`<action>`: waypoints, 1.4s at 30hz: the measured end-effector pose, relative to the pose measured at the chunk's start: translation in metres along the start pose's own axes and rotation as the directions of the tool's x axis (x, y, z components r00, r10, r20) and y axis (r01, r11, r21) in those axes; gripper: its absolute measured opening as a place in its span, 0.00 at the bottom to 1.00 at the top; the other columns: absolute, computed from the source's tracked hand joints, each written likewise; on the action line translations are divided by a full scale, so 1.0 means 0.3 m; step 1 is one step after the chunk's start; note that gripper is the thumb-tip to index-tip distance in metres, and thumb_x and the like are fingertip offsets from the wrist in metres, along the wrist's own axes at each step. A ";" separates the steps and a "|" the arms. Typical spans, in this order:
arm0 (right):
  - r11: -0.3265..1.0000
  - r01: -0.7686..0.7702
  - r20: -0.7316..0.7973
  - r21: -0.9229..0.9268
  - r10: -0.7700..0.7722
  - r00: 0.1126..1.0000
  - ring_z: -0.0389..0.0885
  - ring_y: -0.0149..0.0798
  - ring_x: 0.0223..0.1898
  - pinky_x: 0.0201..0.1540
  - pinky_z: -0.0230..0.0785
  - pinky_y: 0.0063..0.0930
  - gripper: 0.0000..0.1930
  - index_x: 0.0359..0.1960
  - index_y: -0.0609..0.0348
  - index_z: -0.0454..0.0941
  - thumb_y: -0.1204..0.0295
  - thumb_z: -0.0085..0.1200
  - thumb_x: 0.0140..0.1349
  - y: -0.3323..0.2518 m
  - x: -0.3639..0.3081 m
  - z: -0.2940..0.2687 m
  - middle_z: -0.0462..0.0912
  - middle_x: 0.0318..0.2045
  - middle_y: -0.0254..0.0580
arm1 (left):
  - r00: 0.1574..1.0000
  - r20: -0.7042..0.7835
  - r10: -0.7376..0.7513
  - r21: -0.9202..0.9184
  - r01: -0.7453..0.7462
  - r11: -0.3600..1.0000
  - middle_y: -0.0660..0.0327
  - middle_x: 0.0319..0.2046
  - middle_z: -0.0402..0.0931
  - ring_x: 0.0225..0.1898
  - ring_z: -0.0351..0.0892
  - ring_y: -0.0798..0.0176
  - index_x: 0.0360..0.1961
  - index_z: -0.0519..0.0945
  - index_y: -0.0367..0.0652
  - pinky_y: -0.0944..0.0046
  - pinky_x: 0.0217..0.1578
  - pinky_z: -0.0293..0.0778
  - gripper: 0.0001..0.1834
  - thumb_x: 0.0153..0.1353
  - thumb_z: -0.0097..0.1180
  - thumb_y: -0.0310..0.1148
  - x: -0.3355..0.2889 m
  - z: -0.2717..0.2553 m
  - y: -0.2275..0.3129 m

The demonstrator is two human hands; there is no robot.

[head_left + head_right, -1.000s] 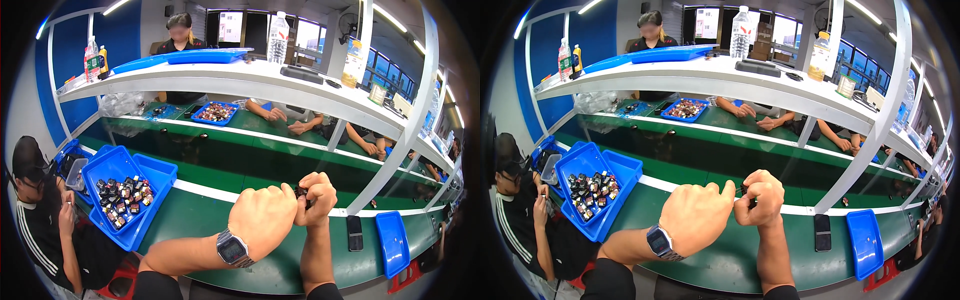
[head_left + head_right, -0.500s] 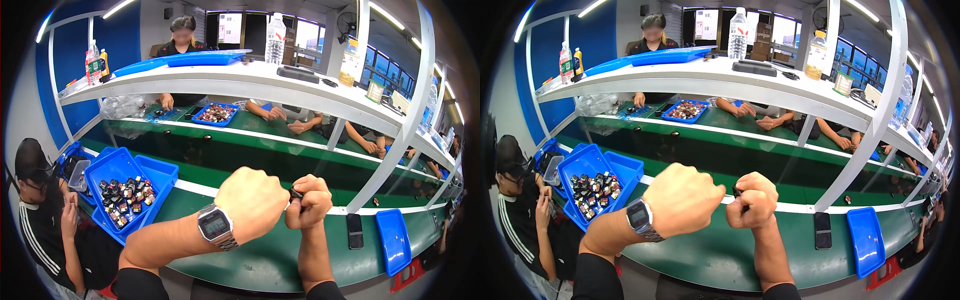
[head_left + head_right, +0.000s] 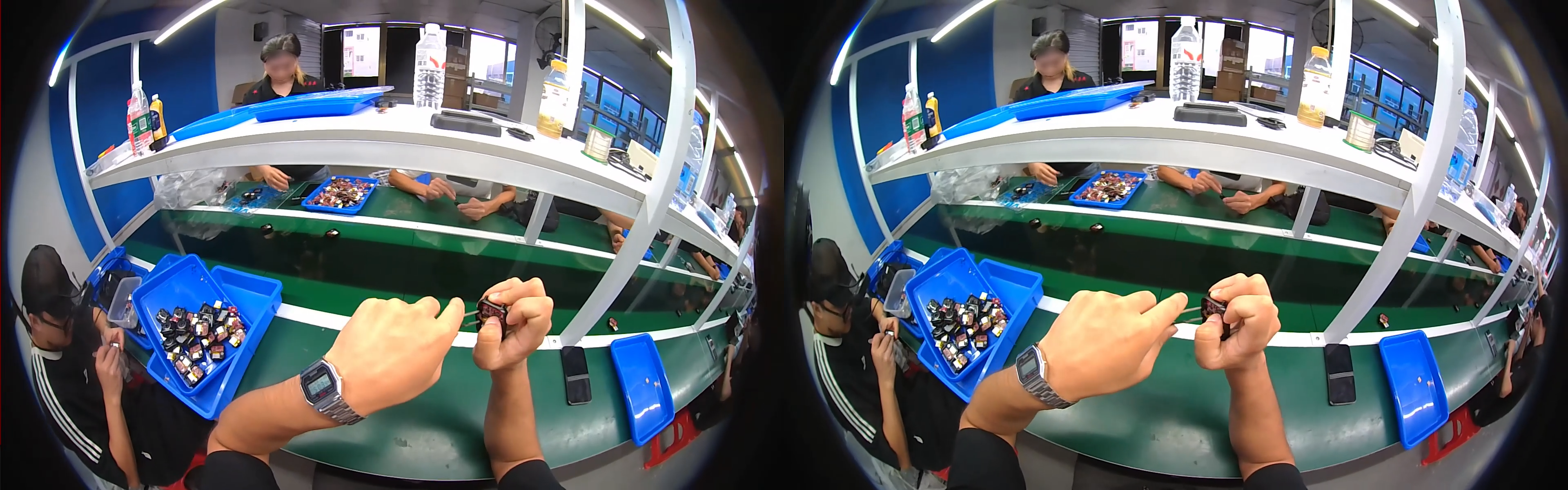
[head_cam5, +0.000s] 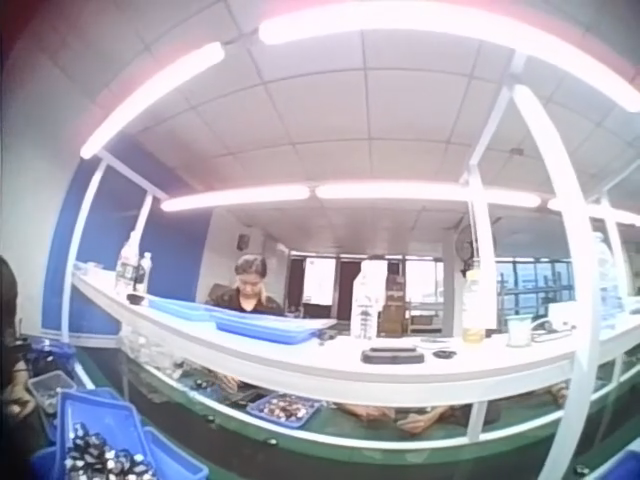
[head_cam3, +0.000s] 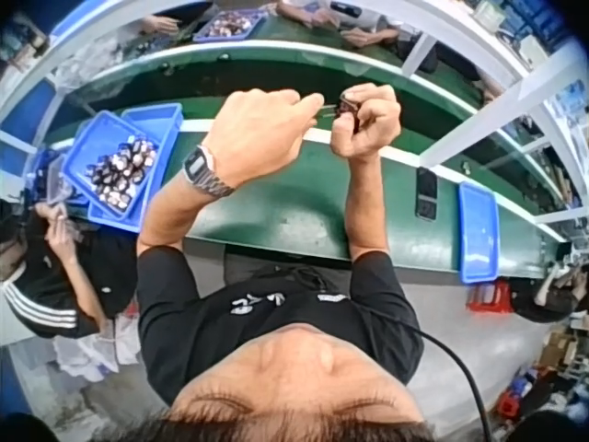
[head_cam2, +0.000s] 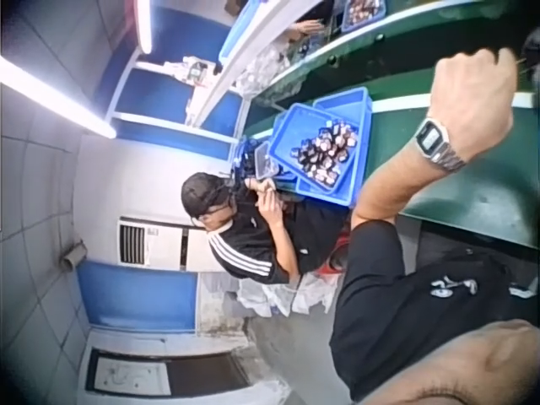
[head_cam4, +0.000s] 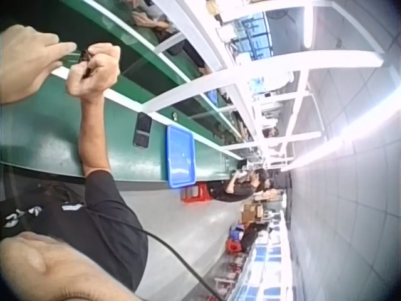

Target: Manually assembling small electronic parts and housings at a production workbench.

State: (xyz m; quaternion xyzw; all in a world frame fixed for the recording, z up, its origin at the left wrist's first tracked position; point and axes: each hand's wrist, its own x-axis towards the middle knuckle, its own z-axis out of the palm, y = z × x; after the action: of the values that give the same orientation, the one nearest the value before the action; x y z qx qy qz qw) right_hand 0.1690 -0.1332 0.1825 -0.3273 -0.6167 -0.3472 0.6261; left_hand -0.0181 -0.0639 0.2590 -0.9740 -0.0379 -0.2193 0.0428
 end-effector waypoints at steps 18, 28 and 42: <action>0.988 0.059 -0.010 -0.142 -0.061 0.998 0.71 0.40 0.19 0.18 0.69 0.29 0.13 0.28 0.60 0.61 0.84 0.45 0.37 -0.007 0.010 0.029 0.73 0.23 0.46 | 0.999 -0.005 -0.046 0.203 0.046 0.978 0.59 0.24 0.78 0.20 0.81 0.57 0.54 0.81 0.35 0.59 0.22 0.74 0.25 0.52 0.59 0.29 0.022 -0.001 0.042; 0.989 0.069 -0.025 -0.134 -0.073 0.997 0.73 0.41 0.19 0.19 0.70 0.29 0.13 0.28 0.59 0.62 0.83 0.46 0.38 -0.016 0.010 0.036 0.74 0.24 0.45 | 0.999 0.006 -0.038 0.167 0.036 0.985 0.58 0.22 0.78 0.21 0.81 0.56 0.50 0.80 0.35 0.58 0.23 0.74 0.21 0.52 0.59 0.28 0.011 -0.010 0.040; 0.981 0.031 0.031 -0.190 -0.026 0.999 0.66 0.36 0.24 0.23 0.71 0.27 0.11 0.28 0.61 0.59 0.84 0.43 0.41 -0.019 0.007 0.029 0.69 0.27 0.48 | 0.996 -0.012 -0.083 0.155 0.084 0.984 0.58 0.24 0.78 0.22 0.82 0.54 0.51 0.80 0.37 0.57 0.24 0.76 0.23 0.52 0.59 0.28 -0.006 -0.002 0.023</action>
State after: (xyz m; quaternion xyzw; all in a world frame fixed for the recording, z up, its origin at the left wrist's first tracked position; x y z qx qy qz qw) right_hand 0.1595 -0.1292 0.1846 -0.3817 -0.5940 -0.4090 0.5781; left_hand -0.0195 -0.0709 0.2583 -0.9647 -0.0954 -0.2199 0.1094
